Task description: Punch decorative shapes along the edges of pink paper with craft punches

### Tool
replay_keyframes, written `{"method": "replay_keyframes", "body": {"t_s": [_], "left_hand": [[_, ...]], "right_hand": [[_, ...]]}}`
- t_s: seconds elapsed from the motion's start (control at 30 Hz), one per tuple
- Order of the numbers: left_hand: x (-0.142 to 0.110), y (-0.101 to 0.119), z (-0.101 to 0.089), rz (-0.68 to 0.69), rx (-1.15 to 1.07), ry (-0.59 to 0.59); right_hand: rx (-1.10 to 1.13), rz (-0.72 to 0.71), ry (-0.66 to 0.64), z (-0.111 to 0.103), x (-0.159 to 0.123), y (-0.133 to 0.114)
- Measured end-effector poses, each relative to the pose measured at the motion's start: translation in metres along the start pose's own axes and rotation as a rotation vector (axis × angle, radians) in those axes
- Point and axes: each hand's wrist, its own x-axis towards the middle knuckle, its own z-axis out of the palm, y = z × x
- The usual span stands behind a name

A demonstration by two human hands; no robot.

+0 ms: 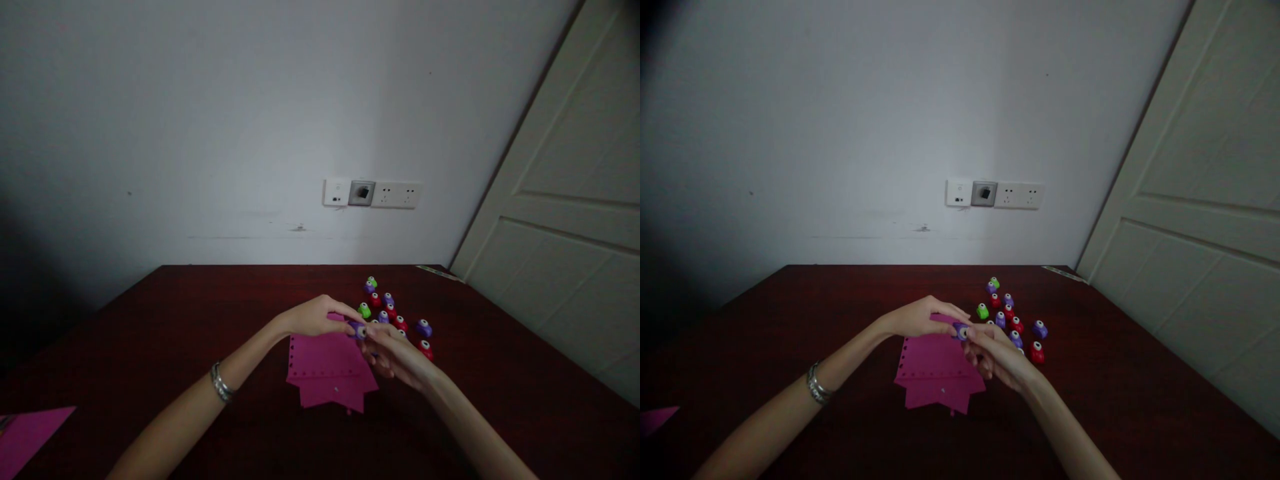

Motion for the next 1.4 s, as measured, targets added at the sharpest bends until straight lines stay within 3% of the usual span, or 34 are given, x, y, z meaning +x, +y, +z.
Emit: {"method": "replay_keyframes", "body": {"t_s": [0.3, 0.53, 0.67, 0.87, 1.07, 1.23, 1.4], "left_hand": [[-0.001, -0.006, 0.000, -0.063, -0.040, -0.054], [-0.002, -0.007, 0.002, -0.058, -0.023, -0.092], [-0.003, -0.014, -0.003, -0.060, -0.009, -0.049], [-0.019, -0.047, -0.031, -0.250, 0.265, 0.111], [-0.039, -0.088, -0.047, -0.533, 0.461, 0.020], [-0.047, -0.108, -0.046, -0.695, 0.503, -0.006], [-0.051, -0.121, -0.045, -0.701, 0.467, 0.032]], "right_hand": [[-0.050, 0.007, 0.004, 0.001, 0.002, 0.005], [-0.039, 0.097, -0.012, 0.003, 0.000, 0.002], [0.002, 0.112, -0.014, 0.001, 0.001, 0.002], [0.032, 0.157, 0.147, -0.003, 0.001, 0.001], [0.057, 0.119, 0.335, -0.004, -0.005, 0.011], [0.059, 0.075, 0.352, 0.005, -0.009, 0.021], [0.010, 0.087, 0.332, 0.012, -0.009, 0.021]]}}
